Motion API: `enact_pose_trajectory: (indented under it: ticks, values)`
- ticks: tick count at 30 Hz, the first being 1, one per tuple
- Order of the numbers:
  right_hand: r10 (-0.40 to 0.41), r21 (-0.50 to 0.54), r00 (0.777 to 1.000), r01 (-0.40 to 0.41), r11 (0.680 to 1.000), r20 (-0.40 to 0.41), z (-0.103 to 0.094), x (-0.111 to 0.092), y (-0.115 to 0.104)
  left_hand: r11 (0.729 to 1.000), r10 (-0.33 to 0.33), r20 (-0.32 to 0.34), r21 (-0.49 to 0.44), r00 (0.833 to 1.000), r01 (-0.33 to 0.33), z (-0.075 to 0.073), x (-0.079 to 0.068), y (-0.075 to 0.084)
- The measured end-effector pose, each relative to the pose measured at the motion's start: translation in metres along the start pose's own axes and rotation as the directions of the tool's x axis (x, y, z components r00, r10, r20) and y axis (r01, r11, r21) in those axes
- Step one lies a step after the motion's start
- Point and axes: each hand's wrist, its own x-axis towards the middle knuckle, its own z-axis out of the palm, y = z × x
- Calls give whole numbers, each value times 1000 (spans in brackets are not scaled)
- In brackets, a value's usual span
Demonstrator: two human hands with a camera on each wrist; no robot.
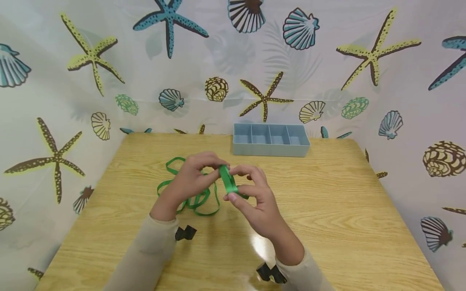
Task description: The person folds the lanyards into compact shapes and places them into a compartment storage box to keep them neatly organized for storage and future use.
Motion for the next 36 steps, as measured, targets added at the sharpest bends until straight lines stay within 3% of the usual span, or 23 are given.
enact_pose_trajectory:
  ticks: [14, 22, 30, 36]
  values:
    - [126, -26, 992, -125, 992, 13, 1, -16, 1, 999, 7, -57, 36, 998, -5, -2, 2, 3]
    - [171, 7, 984, -172, 985, 42, 3, -24, 0, 998, 15, -54, 69, 998, -11, -1, 2, 1]
    - [155, -27, 988, -154, 988, 26, 2, -24, -5, 994, 22, -39, 104, 999, -18, 2, 0, -5]
    - [127, 13, 992, -127, 992, 15, 3, -23, -6, 993, 9, -27, 117, 1000, -5, 5, -2, -6]
